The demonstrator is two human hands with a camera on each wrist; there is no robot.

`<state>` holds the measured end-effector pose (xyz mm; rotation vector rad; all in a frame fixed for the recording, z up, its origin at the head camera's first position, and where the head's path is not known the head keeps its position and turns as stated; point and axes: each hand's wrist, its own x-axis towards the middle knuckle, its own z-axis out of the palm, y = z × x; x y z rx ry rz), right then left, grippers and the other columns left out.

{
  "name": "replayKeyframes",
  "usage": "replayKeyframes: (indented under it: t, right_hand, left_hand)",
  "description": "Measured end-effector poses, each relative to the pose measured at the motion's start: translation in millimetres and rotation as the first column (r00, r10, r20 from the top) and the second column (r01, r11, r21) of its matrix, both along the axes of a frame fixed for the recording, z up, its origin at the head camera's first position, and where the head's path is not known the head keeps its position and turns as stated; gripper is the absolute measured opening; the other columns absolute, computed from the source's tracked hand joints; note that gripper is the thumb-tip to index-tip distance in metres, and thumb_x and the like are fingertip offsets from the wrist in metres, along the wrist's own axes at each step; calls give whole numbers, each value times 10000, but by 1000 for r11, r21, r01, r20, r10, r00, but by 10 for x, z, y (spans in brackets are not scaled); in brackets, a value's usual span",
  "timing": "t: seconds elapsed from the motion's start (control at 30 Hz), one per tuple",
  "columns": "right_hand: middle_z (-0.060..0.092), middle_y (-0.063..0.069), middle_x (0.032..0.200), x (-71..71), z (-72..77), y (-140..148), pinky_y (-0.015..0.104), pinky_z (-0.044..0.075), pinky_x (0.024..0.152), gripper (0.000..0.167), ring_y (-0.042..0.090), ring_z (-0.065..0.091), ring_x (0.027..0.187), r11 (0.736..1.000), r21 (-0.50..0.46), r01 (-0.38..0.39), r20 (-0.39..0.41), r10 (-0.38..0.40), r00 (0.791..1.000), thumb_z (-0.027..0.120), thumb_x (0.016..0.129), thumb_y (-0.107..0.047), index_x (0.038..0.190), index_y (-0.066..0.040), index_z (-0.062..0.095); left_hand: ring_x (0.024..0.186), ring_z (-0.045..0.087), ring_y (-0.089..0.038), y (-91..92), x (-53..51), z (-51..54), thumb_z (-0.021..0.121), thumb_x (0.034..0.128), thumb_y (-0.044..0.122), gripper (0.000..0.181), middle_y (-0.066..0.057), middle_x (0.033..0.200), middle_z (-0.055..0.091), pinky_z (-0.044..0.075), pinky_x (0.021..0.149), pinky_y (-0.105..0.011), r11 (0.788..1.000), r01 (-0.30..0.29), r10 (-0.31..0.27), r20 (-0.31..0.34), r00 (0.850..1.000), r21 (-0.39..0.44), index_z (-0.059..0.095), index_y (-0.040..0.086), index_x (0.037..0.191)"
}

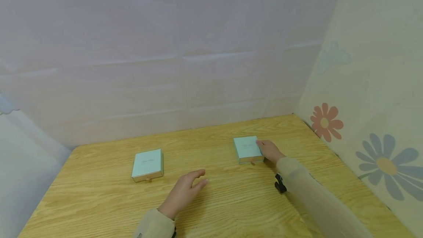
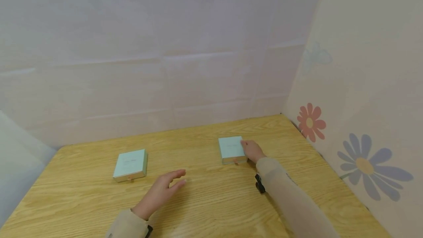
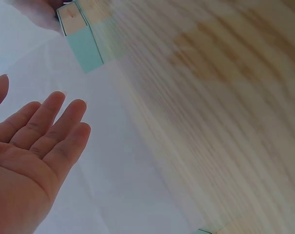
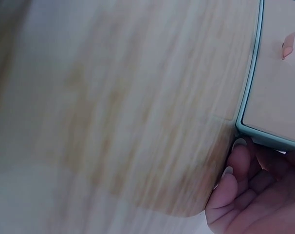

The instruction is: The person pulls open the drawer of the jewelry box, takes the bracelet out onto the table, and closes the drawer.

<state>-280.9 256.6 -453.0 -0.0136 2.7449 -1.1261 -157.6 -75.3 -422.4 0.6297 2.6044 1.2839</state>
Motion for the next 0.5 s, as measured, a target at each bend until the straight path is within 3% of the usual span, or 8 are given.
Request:
replayKeyframes:
  t: [0.5]
  right_hand:
    - [388, 351, 1406, 2, 5, 4, 559, 300, 1079, 524, 503, 344, 1312, 1000, 16, -9, 3, 9, 1000, 282, 1088, -249, 1370, 180, 389]
  left_hand:
    - [1223, 505, -404, 66, 12, 46, 570, 999, 277, 487, -221, 1324, 552, 423, 976, -556, 1000, -9, 9, -9, 1000, 5, 525, -73, 1334]
